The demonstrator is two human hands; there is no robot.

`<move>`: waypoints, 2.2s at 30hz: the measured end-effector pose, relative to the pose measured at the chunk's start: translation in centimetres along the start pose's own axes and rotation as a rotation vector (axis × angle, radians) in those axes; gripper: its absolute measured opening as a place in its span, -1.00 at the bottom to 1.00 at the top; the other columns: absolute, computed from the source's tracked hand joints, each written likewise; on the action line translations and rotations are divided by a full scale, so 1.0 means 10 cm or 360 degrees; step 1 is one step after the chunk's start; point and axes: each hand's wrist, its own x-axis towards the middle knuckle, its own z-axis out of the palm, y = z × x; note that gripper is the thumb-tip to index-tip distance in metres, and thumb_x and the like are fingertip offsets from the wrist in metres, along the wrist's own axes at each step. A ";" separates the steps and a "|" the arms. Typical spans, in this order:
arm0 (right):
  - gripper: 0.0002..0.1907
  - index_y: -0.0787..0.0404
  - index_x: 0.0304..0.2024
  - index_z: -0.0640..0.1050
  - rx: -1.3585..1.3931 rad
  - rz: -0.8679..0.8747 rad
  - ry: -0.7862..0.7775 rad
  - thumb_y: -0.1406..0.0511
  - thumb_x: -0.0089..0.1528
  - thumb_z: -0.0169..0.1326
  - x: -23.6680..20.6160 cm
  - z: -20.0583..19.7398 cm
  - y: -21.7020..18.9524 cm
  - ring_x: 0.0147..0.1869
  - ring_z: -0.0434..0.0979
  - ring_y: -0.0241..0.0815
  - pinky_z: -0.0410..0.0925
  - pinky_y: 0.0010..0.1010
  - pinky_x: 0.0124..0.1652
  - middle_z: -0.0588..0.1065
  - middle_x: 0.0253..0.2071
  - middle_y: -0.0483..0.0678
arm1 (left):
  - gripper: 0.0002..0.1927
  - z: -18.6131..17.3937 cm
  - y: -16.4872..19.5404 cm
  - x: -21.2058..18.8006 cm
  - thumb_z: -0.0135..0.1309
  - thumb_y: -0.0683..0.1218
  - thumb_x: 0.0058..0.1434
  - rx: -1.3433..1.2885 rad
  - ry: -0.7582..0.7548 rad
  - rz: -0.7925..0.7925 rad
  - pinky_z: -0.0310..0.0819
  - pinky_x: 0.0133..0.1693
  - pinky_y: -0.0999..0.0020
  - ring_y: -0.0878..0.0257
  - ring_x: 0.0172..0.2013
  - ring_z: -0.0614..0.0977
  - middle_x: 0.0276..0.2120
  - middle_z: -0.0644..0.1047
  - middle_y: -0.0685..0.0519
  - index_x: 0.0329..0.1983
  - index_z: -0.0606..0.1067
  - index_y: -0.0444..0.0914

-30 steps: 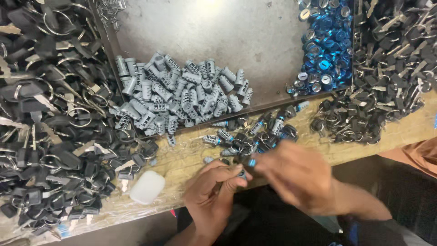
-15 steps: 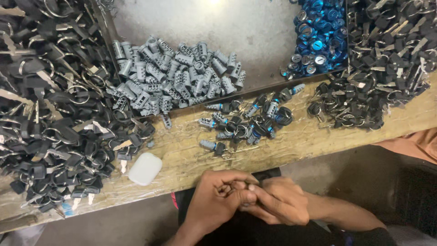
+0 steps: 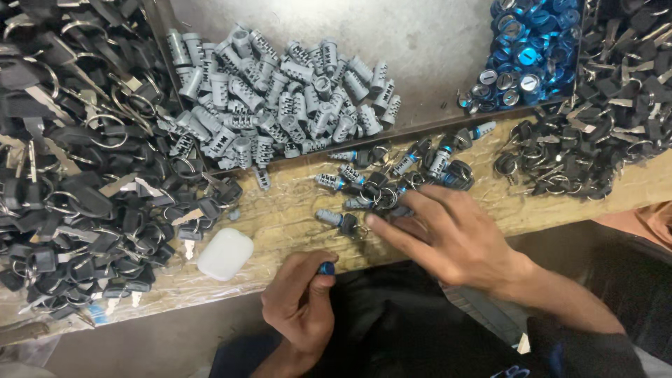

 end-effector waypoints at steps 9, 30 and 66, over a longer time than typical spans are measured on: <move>-0.85 0.25 -0.21 0.47 0.1867 0.0661 0.0441 0.36 0.24 0.18 -0.15 -0.06 0.03 0.11 0.50 0.05 0.42 -0.14 0.14 0.48 -0.10 0.18 | -0.80 0.01 -0.01 0.21 0.19 -0.13 0.36 -0.0467 -0.0224 -0.0095 0.30 -0.37 0.48 0.34 -0.43 0.46 -0.37 0.54 0.03 -0.10 0.61 -0.39; -0.81 0.48 -0.24 0.56 0.1226 0.0439 0.0124 0.51 0.14 0.28 -0.50 -0.13 -0.34 -0.45 0.62 -0.01 0.41 -0.30 -0.46 0.53 -0.44 0.11 | -0.87 -0.05 0.08 0.41 0.18 -0.22 0.31 -0.0111 -0.1192 0.0154 0.42 -0.34 0.38 0.16 -0.42 0.61 -0.39 0.58 -0.05 -0.11 0.61 -0.36; -0.44 0.36 0.09 0.51 0.0403 0.1244 0.0178 0.33 0.09 0.38 -0.98 0.32 -0.70 -0.08 0.58 0.14 0.46 -0.19 -0.15 0.50 -0.05 0.15 | -0.63 0.25 0.12 0.48 0.31 -0.15 0.19 0.0999 -0.0556 0.0716 0.50 -0.37 0.30 0.17 -0.37 0.63 -0.11 0.51 -0.06 0.06 0.56 -0.29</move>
